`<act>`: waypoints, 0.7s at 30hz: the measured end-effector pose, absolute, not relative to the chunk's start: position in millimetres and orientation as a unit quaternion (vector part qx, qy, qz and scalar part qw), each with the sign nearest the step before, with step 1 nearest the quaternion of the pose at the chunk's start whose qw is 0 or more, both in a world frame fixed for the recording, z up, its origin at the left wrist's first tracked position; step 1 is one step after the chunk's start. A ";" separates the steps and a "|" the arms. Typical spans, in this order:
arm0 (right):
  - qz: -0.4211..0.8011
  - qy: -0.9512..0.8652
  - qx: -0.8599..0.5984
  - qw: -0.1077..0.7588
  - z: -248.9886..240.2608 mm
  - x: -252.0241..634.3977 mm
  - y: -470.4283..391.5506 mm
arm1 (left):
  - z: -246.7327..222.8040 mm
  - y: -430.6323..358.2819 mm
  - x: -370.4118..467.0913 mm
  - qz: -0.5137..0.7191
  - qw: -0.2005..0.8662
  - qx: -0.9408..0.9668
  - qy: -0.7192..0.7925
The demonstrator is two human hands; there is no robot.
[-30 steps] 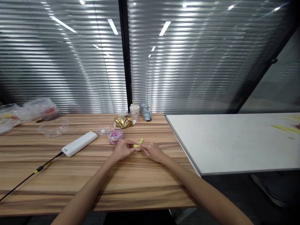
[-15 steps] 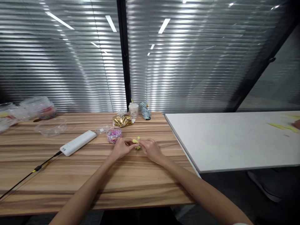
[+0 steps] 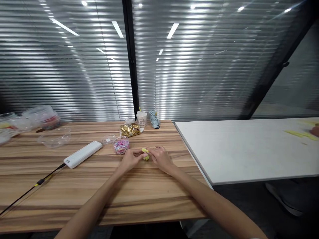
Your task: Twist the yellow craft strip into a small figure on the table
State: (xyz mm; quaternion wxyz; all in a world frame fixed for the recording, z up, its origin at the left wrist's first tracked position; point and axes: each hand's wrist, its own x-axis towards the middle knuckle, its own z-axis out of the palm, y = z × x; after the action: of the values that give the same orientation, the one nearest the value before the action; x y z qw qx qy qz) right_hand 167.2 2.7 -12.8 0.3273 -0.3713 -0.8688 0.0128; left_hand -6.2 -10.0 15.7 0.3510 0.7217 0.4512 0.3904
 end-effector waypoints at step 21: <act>-0.083 -0.867 -0.330 0.365 -22.2 166.4 2.5 | 10.7 -4.0 -9.2 0.352 0.409 0.726 0.427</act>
State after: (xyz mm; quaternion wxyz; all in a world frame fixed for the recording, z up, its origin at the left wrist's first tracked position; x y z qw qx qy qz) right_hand 166.4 2.5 -22.2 0.3648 -0.3303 -0.8665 -0.0835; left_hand -9.2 -4.0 10.7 0.4092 0.7255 0.4269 0.3520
